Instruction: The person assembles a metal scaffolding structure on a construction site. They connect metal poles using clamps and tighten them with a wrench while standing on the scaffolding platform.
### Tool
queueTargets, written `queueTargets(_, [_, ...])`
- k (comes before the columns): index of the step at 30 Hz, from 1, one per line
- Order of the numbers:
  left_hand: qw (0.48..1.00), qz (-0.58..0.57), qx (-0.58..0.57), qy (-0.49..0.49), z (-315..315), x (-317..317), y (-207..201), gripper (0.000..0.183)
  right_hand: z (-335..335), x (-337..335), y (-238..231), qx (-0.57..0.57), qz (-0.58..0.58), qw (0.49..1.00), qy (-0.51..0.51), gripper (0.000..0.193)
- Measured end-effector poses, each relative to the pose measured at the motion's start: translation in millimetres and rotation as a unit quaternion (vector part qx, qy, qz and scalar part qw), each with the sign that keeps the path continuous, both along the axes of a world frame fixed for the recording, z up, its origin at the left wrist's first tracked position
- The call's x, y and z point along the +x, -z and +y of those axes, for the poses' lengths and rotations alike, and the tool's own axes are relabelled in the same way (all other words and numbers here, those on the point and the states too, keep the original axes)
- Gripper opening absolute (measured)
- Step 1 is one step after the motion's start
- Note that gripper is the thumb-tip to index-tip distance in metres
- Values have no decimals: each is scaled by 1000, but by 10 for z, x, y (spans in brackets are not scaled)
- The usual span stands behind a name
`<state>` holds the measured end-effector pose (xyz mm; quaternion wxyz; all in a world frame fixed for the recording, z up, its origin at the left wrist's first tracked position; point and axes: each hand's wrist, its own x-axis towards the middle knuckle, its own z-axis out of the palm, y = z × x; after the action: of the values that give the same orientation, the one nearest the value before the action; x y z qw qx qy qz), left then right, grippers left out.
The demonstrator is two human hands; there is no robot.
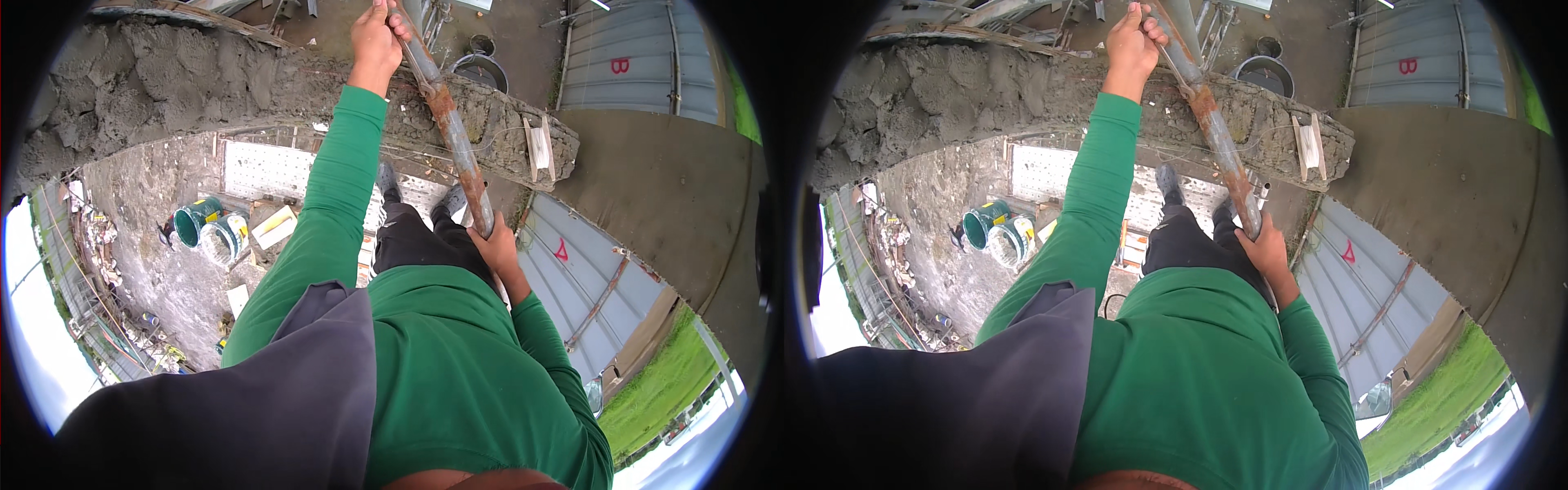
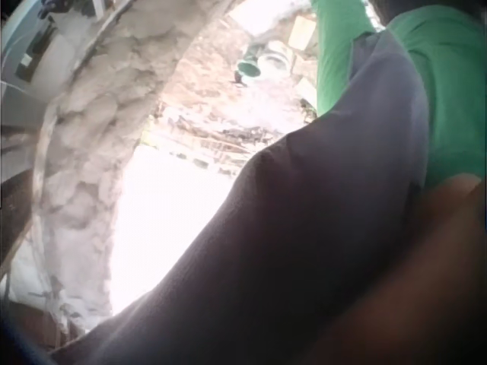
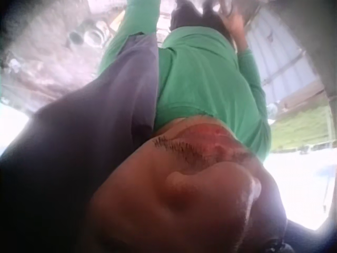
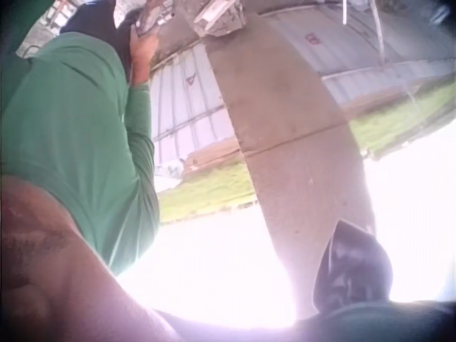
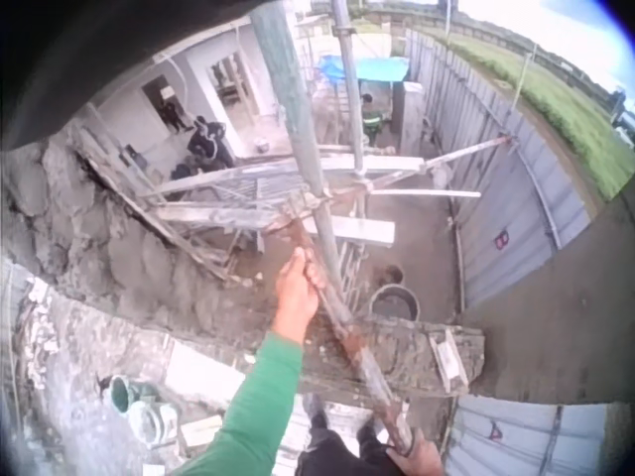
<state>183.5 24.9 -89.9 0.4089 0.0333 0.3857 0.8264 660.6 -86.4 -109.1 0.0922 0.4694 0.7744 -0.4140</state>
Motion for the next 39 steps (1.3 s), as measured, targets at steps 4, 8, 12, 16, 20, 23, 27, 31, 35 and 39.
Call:
queueTargets(4, [945,308,-112,2,-2,-125,-41,25,0,-27,14,4,5,1000,12,75])
queueTargets(8, [593,779,-193,-68,-43,-84,-450,26,3,-38,9,2,25,1000,12,74])
queueTargets(12, [321,940,-72,90,-181,-261,-799,39,-13,-50,-1,-5,23,1000,18,74])
queueTargets(16, [225,949,-2,220,-128,-403,-1034,53,17,-67,-85,-8,18,1000,16,73])
queueTargets(20, [110,933,9,343,247,-254,-1417,57,14,-36,-46,5,22,1000,14,73])
queueTargets(23, [9,909,-40,415,614,-158,-1227,49,9,-43,-53,3,27,1000,10,75])
queueTargets(27, [141,916,-125,354,269,-419,-889,85,38,6,29,-5,33,999,9,77])
queueTargets(31, [382,739,-458,313,-1131,-139,-396,96,18,-10,42,-19,41,999,23,78])
queueTargets(35, [884,21,-453,113,-1611,2115,285,66,17,0,74,-20,36,999,16,78])
queueTargets(39, [896,-361,-251,54,-836,2321,-746,38,88,4,21,-21,37,999,7,78])
